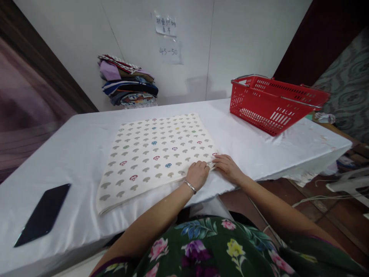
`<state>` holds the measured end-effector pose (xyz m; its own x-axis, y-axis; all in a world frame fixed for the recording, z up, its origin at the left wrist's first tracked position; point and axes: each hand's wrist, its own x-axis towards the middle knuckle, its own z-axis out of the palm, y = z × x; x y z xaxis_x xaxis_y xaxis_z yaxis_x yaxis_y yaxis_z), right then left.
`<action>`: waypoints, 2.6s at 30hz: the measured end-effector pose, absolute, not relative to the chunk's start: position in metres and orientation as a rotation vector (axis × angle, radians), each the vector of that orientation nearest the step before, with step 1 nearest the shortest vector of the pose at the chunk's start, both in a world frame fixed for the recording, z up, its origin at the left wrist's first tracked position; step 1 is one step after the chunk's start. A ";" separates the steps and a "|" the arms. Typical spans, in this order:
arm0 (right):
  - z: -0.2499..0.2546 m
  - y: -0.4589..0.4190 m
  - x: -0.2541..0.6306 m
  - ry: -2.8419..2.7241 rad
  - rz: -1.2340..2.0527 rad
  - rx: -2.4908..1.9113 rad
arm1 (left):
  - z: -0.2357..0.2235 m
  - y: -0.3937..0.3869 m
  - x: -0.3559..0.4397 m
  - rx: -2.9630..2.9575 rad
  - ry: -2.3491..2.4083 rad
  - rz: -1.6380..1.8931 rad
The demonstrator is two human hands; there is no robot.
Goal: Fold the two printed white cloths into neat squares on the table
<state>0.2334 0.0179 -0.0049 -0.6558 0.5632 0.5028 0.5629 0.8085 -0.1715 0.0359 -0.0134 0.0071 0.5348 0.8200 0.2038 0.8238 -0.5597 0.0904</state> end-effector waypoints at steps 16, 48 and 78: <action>-0.005 0.021 0.230 -2.473 -0.005 -0.886 | 0.007 -0.013 0.036 -2.693 -1.574 -0.297; -0.025 0.029 0.240 -2.561 -0.097 -0.739 | 0.009 -0.119 -0.161 -1.936 -2.212 -0.335; -0.038 0.038 0.247 -2.587 -0.137 -0.693 | 0.005 -0.166 -0.203 -1.082 -2.773 -0.790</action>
